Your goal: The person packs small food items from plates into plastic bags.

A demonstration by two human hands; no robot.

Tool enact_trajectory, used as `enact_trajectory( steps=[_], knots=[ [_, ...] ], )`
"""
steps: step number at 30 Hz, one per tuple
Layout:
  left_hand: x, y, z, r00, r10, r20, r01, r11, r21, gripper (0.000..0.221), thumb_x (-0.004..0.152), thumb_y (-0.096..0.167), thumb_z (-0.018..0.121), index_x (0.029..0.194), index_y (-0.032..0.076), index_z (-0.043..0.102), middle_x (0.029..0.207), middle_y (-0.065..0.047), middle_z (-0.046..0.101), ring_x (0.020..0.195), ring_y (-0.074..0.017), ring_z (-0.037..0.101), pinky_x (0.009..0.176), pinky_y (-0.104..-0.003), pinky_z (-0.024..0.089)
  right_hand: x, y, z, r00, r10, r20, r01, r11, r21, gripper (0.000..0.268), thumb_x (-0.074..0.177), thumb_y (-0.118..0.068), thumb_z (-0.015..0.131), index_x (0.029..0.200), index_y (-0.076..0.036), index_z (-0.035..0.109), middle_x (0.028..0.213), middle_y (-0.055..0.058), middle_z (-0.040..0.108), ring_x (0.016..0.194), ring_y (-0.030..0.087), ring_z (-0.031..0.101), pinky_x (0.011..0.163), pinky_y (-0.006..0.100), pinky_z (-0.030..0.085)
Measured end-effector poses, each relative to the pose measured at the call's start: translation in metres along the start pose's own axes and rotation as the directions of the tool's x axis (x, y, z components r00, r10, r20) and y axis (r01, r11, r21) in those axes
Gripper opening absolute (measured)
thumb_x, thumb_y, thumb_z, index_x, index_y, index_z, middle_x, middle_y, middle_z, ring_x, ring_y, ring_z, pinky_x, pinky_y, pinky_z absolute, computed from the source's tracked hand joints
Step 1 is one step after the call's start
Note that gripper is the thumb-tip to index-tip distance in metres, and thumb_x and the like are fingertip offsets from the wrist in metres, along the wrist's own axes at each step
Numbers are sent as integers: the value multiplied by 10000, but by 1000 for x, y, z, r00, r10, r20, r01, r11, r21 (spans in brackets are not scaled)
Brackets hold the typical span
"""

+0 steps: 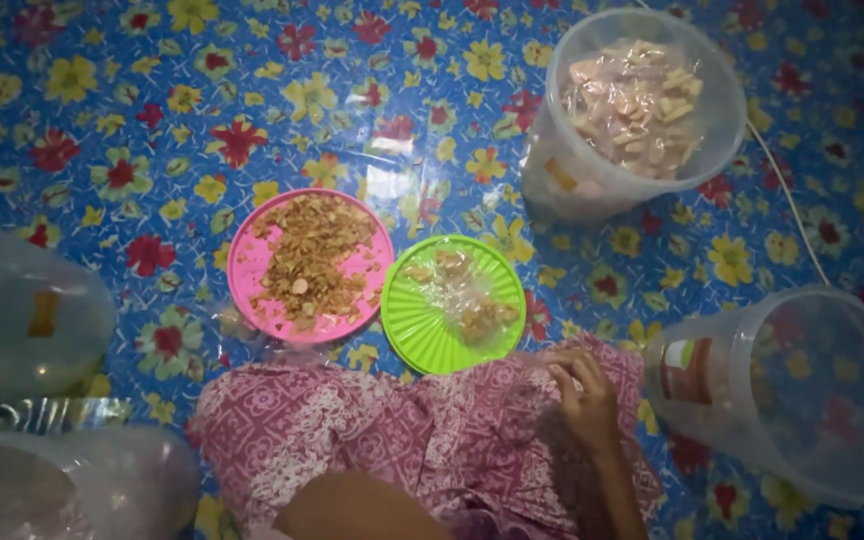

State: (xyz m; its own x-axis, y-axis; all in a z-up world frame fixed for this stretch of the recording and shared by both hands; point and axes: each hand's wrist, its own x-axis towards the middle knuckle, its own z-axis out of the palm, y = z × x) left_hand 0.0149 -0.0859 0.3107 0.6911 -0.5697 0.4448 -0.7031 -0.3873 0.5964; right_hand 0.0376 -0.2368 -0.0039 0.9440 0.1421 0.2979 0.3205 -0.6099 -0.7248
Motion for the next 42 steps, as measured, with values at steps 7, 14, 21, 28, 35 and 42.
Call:
enact_trajectory(
  steps=[7,14,21,28,35,42],
  knots=[
    [-106,-90,17,983,51,-177,-68,994,-91,129,818,-10,512,921,26,580,700,-105,596,599,-280,572,532,-410,427,-21,14,-14,990,-37,-135,20,992,-126,50,793,-36,644,765,-67,616,767,41,636,752,192,596,723,291,447],
    [-197,-166,29,705,-709,-2,701,697,149,178,827,278,612,963,171,654,846,-30,677,622,-154,607,521,-282,541,-21,-8,-86,921,195,-338,-271,943,-194,84,797,-27,721,820,-74,655,815,40,630,761,166,560,738,284,449],
    [-238,-187,30,585,-805,-97,806,564,179,187,822,247,614,981,156,655,928,-44,683,758,-229,645,639,-363,505,-15,65,-197,720,-65,-691,-234,915,-329,116,988,127,594,1073,55,625,1013,180,641,914,279,617,781,386,525],
    [-247,-226,83,694,-720,-16,717,688,114,120,802,194,656,909,140,665,821,-33,675,662,-186,611,557,-312,472,-16,82,-214,905,-83,-418,-253,685,-683,299,973,18,598,1254,118,604,1156,312,611,991,440,570,807,486,445],
    [-206,-286,148,664,-744,73,742,668,60,172,832,130,633,996,101,673,917,-97,687,782,-195,654,666,-278,573,-23,98,-170,775,493,-395,-619,720,-314,470,895,-252,565,1326,-67,554,1056,225,619,945,370,561,800,444,395],
    [-152,-349,213,879,-471,-71,475,856,206,356,692,21,657,1029,131,628,1092,-171,508,833,-402,551,623,-498,471,-32,124,-142,836,205,-509,-514,618,-595,294,1027,-185,455,1107,-109,728,897,170,684,697,415,611,536,498,439]
  ],
)
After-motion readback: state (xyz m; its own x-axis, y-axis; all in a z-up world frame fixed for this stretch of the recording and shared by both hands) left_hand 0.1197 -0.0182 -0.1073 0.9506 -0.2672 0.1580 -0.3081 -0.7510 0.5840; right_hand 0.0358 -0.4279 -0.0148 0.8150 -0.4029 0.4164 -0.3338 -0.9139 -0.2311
